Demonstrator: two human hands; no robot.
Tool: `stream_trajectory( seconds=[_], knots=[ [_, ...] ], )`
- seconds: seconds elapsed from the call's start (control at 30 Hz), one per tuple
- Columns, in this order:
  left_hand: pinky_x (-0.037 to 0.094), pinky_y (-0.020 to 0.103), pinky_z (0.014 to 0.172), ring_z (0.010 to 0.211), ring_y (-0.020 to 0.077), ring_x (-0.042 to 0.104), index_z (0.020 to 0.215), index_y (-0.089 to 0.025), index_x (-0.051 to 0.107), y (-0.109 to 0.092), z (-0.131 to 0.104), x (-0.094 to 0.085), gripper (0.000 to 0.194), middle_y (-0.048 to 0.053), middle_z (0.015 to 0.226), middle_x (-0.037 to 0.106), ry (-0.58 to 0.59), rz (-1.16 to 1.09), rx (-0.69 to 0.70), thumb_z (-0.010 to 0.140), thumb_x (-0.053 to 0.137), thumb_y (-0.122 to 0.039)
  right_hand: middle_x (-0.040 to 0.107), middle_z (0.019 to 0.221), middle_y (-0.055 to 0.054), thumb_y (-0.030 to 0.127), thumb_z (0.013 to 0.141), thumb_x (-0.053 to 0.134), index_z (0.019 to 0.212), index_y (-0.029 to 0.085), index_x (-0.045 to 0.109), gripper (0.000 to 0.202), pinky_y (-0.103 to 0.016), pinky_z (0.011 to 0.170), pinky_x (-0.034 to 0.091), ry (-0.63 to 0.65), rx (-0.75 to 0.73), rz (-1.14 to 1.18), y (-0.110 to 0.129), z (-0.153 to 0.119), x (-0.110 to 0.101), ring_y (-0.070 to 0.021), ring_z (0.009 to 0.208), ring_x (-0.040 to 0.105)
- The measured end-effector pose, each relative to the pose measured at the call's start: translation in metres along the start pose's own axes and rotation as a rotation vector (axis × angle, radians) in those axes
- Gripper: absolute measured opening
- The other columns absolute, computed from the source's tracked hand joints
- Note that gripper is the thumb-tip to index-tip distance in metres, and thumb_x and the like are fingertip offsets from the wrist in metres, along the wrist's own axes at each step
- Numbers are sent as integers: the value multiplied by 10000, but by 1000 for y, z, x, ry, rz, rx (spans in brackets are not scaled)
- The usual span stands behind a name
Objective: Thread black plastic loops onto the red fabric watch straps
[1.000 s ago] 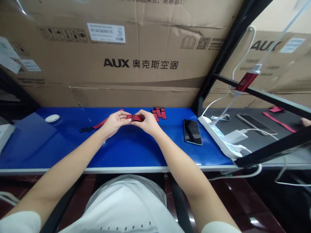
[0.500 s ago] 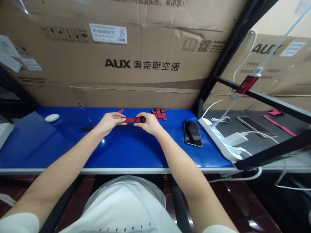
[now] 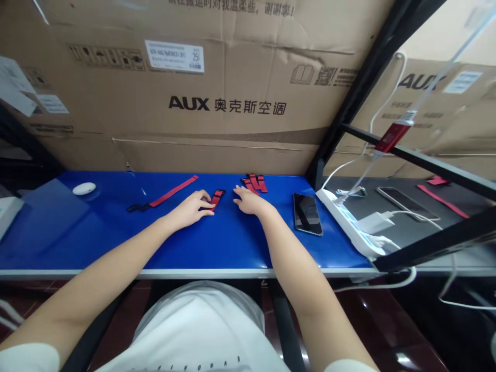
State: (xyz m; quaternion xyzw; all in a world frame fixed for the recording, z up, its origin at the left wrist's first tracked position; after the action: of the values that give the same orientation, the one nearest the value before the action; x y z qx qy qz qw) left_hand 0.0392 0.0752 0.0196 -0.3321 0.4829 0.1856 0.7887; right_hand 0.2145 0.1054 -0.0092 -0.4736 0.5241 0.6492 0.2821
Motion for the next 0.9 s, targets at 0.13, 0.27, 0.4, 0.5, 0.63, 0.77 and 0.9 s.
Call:
stream_trajectory(
  seconds=[0.13,0.27,0.4,0.5,0.63,0.77,0.9],
  knots=[
    [437,383,1034,1117,247,602,1013,-205,760,1,6,11,244,85,1193,643,-50,28,0,874,633,-360,331,1551,-105,225,939,425,1457,121,420,528,-348,1181,255,-7,99,-57,-20,-8,-13,-245,1430,329],
    [463,385,995,1079,253,614,985,-204,767,1,15,16,256,85,1153,666,-98,87,-41,879,623,-387,283,1568,-125,292,940,406,1474,98,384,568,-378,1192,220,-30,118,-102,-12,-6,-6,-262,1457,264],
    [461,373,993,1088,255,603,1038,-181,741,-2,16,15,319,97,1165,654,-111,112,-55,896,585,-421,136,1612,-87,443,961,323,1529,145,257,644,-475,1205,97,-14,137,-113,6,-2,13,-287,1494,100],
    [423,381,1042,1183,274,559,1249,-127,620,2,8,12,489,140,1266,608,-81,125,-82,912,530,-470,56,1621,-80,565,950,256,1547,143,177,735,-476,1207,31,41,137,-113,13,-2,18,-272,1499,17],
    [259,422,1164,1425,304,309,1454,-61,381,18,-3,16,731,191,1527,355,94,164,-209,928,397,-570,3,1619,-102,786,834,267,1552,115,125,993,-477,1205,15,112,96,-120,18,-9,17,-283,1497,-28],
    [116,411,1206,1487,276,122,1515,-56,257,26,-6,23,837,156,1601,166,235,204,-282,920,283,-645,66,1618,-99,833,803,236,1549,122,150,1034,-450,1210,26,22,-12,-159,26,-17,17,-265,1502,17],
    [94,398,1207,1492,260,92,1528,-68,223,27,-5,25,876,138,1608,132,258,226,-281,904,240,-681,135,1615,-91,752,878,152,1539,130,217,909,-403,1211,52,-81,-56,-182,31,-20,25,-243,1501,81]
  ],
)
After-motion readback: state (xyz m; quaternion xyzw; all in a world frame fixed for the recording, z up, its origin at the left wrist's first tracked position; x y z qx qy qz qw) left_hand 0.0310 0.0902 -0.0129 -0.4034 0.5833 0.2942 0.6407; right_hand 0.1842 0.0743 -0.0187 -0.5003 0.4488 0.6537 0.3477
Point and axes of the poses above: each hand's wrist, its own z-axis towards the middle knuckle, its own x-axis out of the palm, y = z × x, the point moved 8 cm from there along z, towards the middle knuckle
